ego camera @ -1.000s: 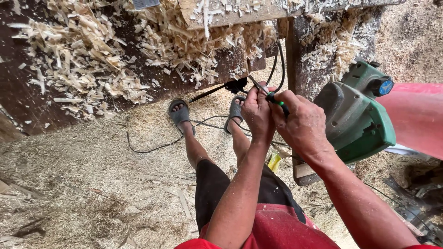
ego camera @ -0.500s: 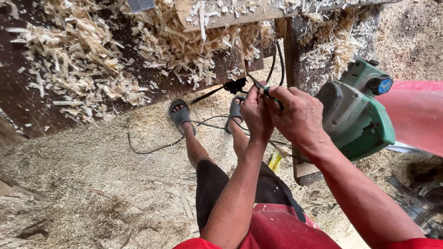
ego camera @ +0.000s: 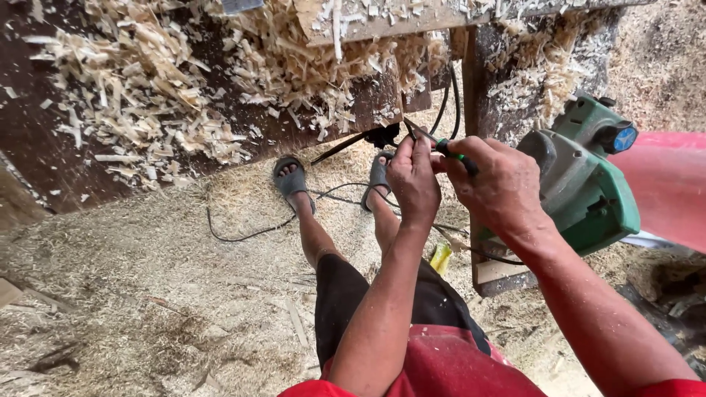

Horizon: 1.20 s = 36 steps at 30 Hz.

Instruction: The person stands at a woodworking bench and uses a green-handled screwdriver to loosen and tighten screws on a black electrical switch box mounted under the bench, working on its wiring connections. They reposition the box and wires by hand between screwing, continuing the screwdriver work through the clip.

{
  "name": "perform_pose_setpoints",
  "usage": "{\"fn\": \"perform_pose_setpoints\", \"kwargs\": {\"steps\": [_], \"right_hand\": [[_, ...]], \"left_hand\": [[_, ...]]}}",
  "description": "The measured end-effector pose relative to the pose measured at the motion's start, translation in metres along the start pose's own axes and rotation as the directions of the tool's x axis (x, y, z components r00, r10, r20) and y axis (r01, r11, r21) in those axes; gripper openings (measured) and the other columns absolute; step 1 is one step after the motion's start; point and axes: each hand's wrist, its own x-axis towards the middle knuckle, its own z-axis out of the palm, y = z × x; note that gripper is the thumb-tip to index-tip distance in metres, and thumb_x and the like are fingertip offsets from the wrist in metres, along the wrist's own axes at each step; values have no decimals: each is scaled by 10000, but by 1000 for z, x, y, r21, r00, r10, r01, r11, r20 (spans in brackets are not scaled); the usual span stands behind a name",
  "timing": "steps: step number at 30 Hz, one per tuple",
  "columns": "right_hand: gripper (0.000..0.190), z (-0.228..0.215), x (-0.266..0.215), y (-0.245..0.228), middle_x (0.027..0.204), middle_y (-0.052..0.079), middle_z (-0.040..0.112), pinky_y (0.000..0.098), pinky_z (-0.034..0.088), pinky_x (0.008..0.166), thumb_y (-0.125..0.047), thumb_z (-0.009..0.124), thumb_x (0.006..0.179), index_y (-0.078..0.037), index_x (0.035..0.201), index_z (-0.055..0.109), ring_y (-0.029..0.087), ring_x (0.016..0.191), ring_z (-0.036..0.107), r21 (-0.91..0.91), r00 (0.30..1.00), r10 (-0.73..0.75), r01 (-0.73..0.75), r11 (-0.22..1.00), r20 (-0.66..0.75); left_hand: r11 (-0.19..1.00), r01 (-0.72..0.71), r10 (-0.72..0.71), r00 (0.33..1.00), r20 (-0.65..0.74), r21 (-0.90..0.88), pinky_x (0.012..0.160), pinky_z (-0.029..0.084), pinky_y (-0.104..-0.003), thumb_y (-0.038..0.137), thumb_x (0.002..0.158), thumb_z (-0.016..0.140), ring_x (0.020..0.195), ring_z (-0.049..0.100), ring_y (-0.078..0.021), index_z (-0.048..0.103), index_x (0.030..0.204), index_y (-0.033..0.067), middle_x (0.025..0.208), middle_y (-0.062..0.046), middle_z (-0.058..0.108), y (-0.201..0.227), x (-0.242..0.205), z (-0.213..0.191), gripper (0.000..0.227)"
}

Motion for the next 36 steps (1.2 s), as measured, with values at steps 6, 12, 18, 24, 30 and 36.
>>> {"fn": "perform_pose_setpoints", "kwargs": {"steps": [6,12,18,24,30,36], "right_hand": [[241,2,3,0,885,104,745,378,548,576,-330,796,954,-109,1048,763,252,715,725,-9,999,-30,29,1000,-25],[178,3,3,-2,873,97,739,377,553,593,-263,780,964,-111,1053,754,255,728,729,-32,1000,0,-1,999,-20],[169,0,12,-4,826,102,730,397,545,564,-251,784,948,-117,1049,764,263,682,718,-35,1000,11,-11,999,11],[139,-1,18,-11,748,76,707,393,526,499,-259,761,959,-129,1008,771,241,587,684,-159,998,5,6,987,65],[129,5,9,-3,703,73,678,366,523,506,-247,750,989,-123,955,746,211,604,680,-259,996,-76,85,962,42],[144,-3,-3,12,849,78,754,307,539,463,-178,727,993,-66,1083,716,129,623,686,228,970,200,-228,946,139]], "left_hand": [[1000,-13,13,1000,11,25,545,507,-248,240,1079,545,617,645,-90,705,955,23,748,-31,705,3,2,-2,297],[999,42,-42,998,54,7,504,545,-251,236,1069,518,569,627,-75,690,974,22,739,-17,691,13,2,-6,291],[996,47,-40,994,98,-70,493,496,-245,231,1082,520,541,581,-65,677,989,10,684,-4,644,13,2,-7,287],[985,60,-40,992,122,-159,501,429,-243,248,1085,548,531,477,-43,671,972,44,597,41,539,11,1,-10,264],[979,48,-16,987,161,-198,535,374,-229,231,1107,544,587,481,-50,685,990,64,670,28,571,6,-2,-17,248],[817,273,-243,962,126,-508,668,607,-300,184,1036,571,684,660,-130,676,1079,55,920,-56,719,15,-5,0,172]]}}
